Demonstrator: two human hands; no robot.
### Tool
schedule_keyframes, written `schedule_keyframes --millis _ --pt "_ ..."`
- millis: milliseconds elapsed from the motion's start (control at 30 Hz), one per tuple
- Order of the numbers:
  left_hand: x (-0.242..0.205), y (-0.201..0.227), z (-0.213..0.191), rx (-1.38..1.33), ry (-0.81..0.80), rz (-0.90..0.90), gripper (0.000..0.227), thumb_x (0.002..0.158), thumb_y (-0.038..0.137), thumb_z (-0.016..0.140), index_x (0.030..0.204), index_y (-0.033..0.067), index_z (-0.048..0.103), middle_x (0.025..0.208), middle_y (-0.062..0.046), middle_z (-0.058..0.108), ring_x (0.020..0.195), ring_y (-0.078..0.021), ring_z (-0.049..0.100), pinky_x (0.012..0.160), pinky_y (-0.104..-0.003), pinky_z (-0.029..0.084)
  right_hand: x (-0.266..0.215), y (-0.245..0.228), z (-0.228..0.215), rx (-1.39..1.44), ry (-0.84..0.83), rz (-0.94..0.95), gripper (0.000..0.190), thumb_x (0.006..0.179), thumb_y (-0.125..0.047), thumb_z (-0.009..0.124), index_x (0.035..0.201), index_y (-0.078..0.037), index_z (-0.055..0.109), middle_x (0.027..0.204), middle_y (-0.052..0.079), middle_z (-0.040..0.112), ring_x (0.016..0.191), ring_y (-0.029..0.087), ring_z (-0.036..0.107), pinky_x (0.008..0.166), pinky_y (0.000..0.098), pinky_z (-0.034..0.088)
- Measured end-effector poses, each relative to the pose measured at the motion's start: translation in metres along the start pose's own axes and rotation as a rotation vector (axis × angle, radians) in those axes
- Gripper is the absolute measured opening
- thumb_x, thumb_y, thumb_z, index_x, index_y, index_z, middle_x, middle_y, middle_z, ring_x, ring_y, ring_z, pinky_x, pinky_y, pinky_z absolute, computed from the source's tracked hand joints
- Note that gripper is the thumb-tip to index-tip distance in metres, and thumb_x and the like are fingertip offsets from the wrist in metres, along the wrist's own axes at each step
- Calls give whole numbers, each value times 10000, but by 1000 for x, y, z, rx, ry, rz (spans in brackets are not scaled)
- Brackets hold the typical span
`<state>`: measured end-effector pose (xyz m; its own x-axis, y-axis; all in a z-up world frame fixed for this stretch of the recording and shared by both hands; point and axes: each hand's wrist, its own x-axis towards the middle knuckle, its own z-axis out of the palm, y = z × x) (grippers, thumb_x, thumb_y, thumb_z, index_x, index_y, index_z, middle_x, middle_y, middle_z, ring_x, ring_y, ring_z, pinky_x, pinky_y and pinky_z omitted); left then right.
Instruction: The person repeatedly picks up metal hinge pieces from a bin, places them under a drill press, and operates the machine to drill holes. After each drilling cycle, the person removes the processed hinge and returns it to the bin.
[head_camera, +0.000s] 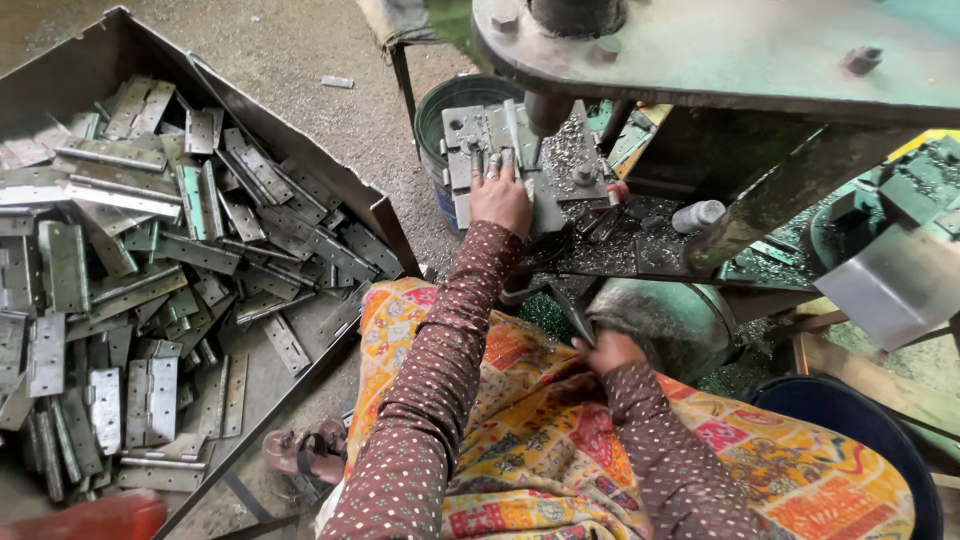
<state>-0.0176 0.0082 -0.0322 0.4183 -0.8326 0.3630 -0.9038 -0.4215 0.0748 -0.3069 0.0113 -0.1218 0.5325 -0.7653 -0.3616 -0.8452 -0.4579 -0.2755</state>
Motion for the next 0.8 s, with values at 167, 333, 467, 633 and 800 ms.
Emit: schedule_keyframes --millis 167,333,467,633,800 --pt "7 5 4 41 -305 27 220 873 262 661 971 95 766 1168 -150 634 1078 -243 628 992 -522 440 20 43 47 -21 65 -8 644 838 -661 637 1055 -65 748 947 240 722 920 417 692 847 506 541" --pt "-35 -16 -44 -227 128 -26 270 749 254 666 986 141 729 1171 -53 677 992 -192 682 1011 -526 437 18 39 30 -190 154 -30 695 858 -719 661 1017 -50 757 898 254 732 866 429 714 803 510 565" --pt "-118 -76 -66 -372 410 -178 254 977 226 607 1193 118 686 1340 -74 635 1074 -215 656 1043 -440 487 -1 29 -4 -141 232 -76 557 893 -612 671 1184 -139 720 904 246 733 867 457 702 755 556 553" --pt "-228 -203 -49 -31 268 -769 368 882 334 695 1191 136 677 1235 -109 633 1006 -277 621 946 -471 470 -16 11 -29 -122 235 -82 562 907 -598 670 1221 -133 708 907 243 725 862 460 698 740 554 551" --pt "-322 -275 -52 252 -466 -1071 691 769 305 797 1343 30 528 1397 -202 499 1230 -309 529 1137 -562 243 -23 4 -33 -141 234 -85 556 927 -606 659 1225 -139 712 887 235 728 847 449 708 739 544 554"
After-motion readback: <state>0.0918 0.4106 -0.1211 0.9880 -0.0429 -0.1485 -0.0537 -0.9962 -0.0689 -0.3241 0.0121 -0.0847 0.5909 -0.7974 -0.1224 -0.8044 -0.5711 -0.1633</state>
